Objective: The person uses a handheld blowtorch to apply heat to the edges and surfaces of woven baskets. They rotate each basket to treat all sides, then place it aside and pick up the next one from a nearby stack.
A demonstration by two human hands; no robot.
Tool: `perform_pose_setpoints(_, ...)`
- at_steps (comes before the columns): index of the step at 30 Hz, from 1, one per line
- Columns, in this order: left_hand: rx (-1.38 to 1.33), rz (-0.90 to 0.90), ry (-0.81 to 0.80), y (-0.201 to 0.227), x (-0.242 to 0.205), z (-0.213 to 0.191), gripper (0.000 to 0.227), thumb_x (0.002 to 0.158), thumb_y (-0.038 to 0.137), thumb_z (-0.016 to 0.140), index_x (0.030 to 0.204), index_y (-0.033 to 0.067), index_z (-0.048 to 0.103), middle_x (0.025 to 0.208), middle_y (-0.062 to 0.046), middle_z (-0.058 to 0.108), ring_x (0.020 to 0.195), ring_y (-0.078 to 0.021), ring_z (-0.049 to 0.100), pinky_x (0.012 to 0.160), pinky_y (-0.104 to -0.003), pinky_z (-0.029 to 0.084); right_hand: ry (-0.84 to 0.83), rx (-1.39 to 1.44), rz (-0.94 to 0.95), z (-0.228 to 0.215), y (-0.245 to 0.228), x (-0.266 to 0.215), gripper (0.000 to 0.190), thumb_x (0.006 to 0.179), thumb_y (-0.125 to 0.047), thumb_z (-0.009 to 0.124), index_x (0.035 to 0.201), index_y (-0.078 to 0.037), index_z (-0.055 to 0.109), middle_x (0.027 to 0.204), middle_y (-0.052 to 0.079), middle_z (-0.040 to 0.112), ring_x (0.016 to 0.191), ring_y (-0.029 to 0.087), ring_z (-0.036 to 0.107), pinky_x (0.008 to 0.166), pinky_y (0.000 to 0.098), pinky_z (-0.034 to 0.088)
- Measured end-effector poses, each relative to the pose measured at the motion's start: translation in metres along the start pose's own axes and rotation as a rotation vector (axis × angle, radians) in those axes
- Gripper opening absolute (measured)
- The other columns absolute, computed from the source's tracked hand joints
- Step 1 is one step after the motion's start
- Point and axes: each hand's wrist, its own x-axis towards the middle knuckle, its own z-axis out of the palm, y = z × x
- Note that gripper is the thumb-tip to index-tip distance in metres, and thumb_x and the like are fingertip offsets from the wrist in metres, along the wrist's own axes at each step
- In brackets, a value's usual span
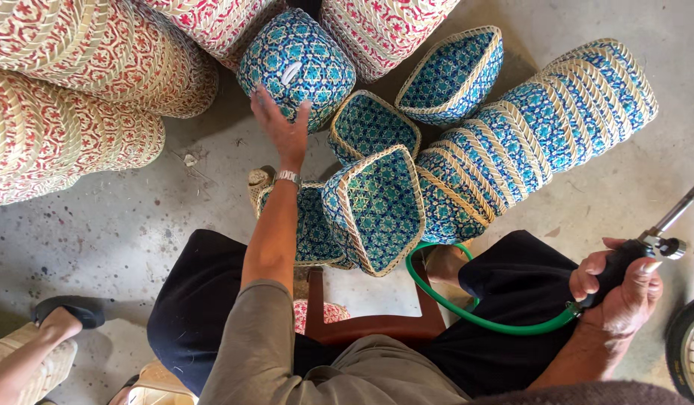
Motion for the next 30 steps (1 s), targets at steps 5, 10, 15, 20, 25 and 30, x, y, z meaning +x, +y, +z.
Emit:
perform_pose_setpoints(5,0.287,0.358,-0.138,0.035,0.032,0.003,0.111,0.090,0.051,0.087,0.164,0.0159,0.011,0.167,-0.025,0.015,0.152,-0.0484,0.002,0.117,-0.072,0.010,-0.013,0.003,0.000,0.003,-0.001,-0.001,0.048,0.116,-0.037,0.064,0.119,0.011,0.060,0.083,0.019,0.062,0.056,0.022,0.054,0.050,0.0343,0.039)
perform_pose_setpoints(10,0.604,0.311,-0.486,0.039,0.053,0.023,0.112,0.085,0.021,0.087,0.168,0.0285,0.013,0.168,-0.013,0.023,0.157,-0.0461,0.009,0.120,-0.076,0.012,0.012,-0.023,-0.009,0.010,-0.003,-0.002,0.048,0.118,-0.037,0.064,0.118,0.011,0.060,0.083,0.020,0.061,0.057,0.022,0.053,0.049,0.0347,0.038)
perform_pose_setpoints(15,0.475,0.331,-0.370,0.062,0.037,0.014,0.105,0.086,0.019,0.084,0.166,0.0234,0.017,0.168,-0.027,0.020,0.153,-0.0497,0.012,0.119,-0.070,0.018,0.005,0.021,0.012,0.021,-0.003,-0.001,0.047,0.118,-0.038,0.064,0.119,0.009,0.061,0.082,0.020,0.063,0.057,0.021,0.055,0.047,0.0321,0.042)
perform_pose_setpoints(20,0.028,-0.172,-0.557,0.110,-0.025,-0.041,0.059,0.105,0.033,0.057,0.159,0.0145,0.044,0.144,-0.028,0.055,0.134,-0.0468,0.048,0.114,-0.054,0.041,-0.022,0.016,-0.002,0.026,-0.005,0.002,0.043,0.120,-0.033,0.065,0.121,0.010,0.062,0.083,0.020,0.063,0.057,0.021,0.055,0.045,0.0322,0.043)
perform_pose_setpoints(25,-0.149,-0.014,-0.535,0.158,-0.115,-0.108,0.076,0.092,0.048,0.068,0.150,0.0017,0.049,0.148,-0.030,0.056,0.138,-0.0386,0.054,0.113,-0.051,0.043,-0.017,0.010,-0.001,0.031,-0.006,0.002,0.040,0.119,-0.028,0.064,0.126,0.011,0.063,0.083,0.019,0.063,0.057,0.020,0.054,0.046,0.0312,0.042)
perform_pose_setpoints(30,0.211,-0.032,-0.534,0.166,-0.148,-0.109,0.086,0.097,0.038,0.065,0.162,0.0010,0.022,0.141,-0.040,0.049,0.105,-0.0433,0.066,0.090,-0.049,0.055,-0.032,0.017,0.028,0.037,-0.007,0.001,0.034,0.116,-0.024,0.064,0.126,0.009,0.061,0.085,0.017,0.063,0.058,0.018,0.053,0.047,0.0297,0.042)
